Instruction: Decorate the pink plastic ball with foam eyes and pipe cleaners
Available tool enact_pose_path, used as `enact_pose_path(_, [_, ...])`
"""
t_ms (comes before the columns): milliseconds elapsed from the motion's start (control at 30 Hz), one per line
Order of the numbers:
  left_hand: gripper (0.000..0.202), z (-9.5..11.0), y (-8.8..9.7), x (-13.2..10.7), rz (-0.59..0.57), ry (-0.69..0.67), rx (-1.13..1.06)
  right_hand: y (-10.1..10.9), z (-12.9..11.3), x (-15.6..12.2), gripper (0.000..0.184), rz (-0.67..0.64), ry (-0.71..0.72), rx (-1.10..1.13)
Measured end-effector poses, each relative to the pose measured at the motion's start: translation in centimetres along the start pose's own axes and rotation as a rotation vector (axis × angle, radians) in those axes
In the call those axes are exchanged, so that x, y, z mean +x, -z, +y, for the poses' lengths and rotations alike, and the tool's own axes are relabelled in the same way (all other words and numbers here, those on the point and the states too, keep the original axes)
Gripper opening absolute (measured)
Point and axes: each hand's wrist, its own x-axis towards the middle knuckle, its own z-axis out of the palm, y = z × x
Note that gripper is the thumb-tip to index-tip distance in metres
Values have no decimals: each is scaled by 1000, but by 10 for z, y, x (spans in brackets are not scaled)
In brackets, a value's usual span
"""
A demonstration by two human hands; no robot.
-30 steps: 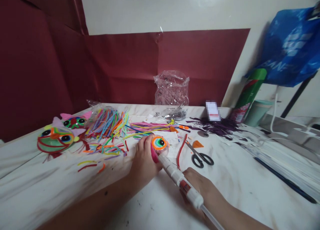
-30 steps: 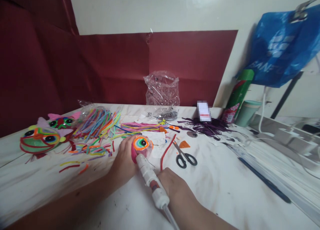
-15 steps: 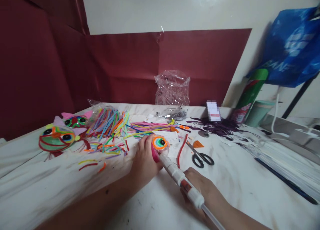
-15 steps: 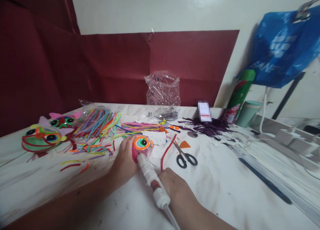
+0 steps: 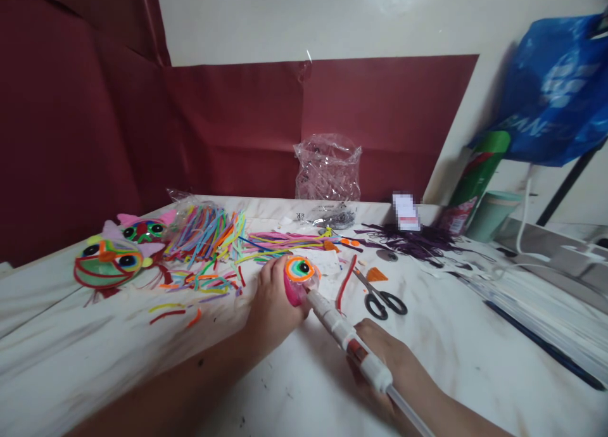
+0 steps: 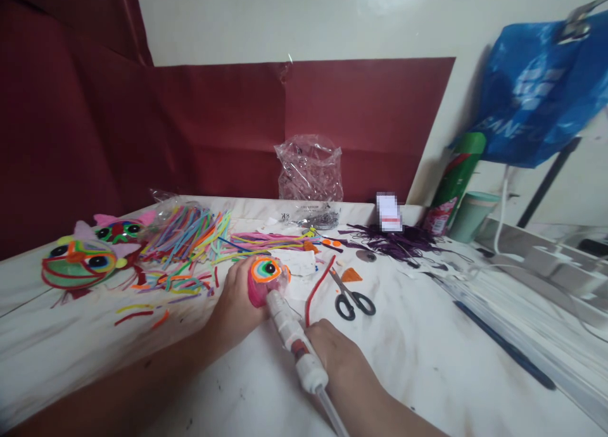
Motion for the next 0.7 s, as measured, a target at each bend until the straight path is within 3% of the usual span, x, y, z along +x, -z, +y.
enact_pose_path(200, [65,3,2,-1,-28,0,-8,-1,-4,7,10,-119,-137,34])
enact_pose_path(400, [65,4,1,0,-10,-8,4,-6,6,-3,10,20,53,35])
enact_pose_path(467, [65,3,1,-1,-8,-11,8,-6,5,-1,9,23,55,6])
enact_pose_path(600, [64,4,1,-1,-12,-7,5,0,-7,12,20,-103,-116,-7])
enact_pose_path(700, [62,5,2,-2,-18,-14,-5,3,-13,18,24,-184,-108,-3])
